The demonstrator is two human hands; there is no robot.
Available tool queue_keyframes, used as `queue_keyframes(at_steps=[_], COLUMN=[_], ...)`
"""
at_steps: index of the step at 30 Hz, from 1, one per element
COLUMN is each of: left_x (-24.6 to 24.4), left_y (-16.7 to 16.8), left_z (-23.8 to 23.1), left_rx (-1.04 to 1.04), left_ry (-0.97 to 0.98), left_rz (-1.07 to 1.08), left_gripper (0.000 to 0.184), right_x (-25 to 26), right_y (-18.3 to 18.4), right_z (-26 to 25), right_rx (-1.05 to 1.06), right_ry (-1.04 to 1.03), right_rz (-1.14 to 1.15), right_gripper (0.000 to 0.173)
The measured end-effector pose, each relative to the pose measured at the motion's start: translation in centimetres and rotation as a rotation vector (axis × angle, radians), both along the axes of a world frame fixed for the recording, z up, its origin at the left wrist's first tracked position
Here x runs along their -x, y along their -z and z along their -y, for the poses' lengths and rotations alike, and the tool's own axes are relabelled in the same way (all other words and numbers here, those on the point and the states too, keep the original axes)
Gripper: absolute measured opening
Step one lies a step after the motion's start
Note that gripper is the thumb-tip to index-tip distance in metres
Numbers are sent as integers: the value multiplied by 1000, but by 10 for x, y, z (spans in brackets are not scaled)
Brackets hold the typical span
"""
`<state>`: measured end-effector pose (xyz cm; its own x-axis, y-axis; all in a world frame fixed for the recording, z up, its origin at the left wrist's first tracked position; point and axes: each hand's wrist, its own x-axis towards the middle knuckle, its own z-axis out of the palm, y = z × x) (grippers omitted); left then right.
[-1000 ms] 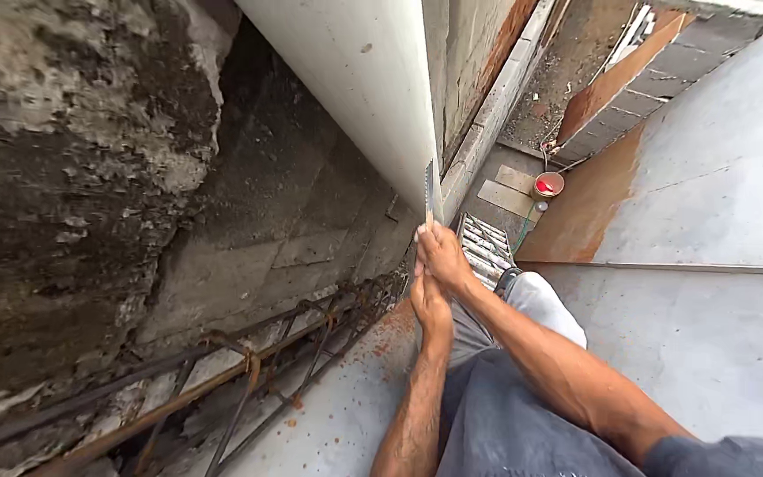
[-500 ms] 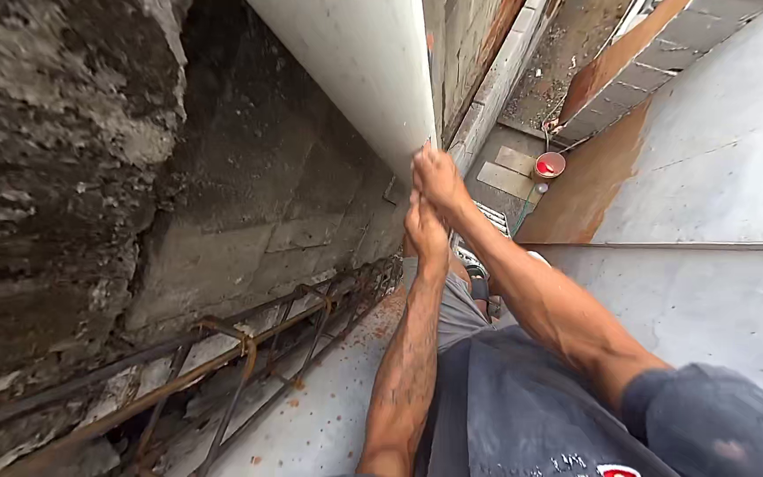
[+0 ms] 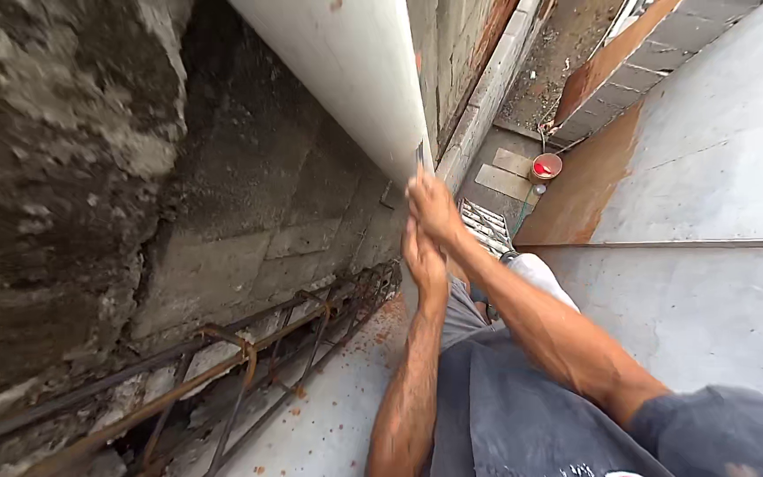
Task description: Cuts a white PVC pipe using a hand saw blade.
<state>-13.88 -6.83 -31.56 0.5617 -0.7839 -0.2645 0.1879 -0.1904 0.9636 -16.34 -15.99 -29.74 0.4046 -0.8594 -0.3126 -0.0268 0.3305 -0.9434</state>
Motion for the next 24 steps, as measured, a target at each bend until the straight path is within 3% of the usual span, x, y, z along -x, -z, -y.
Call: queue_keyframes(at_steps=[3,9,14,20,22,24], left_x=[7,-3,14,-4,4,16], left_y=[4,-12,-6,-15,-13,-7], left_z=[-36,23,-35,41,17,-18], left_rx=[5,57,6,80,39,15], left_ry=[-88,-6,-89,-3,45,-34], left_rz=[-45,-89,-131,-52,-34,-98], left_gripper=[34,37,36,36,36,37], right_x=[5,-9,13,-10,1,15], right_y=[14,-12,7,-13,-13,-1], right_z=[-43,25,-44,41,23,-22], right_rx=[-78,-53,-50,-17,-12,-34], right_ry=[-56,24,-67,16,-17,-70], right_rz=[-24,-11,-67,-40,-27,-48], right_gripper=[39,37,41,36,38,41])
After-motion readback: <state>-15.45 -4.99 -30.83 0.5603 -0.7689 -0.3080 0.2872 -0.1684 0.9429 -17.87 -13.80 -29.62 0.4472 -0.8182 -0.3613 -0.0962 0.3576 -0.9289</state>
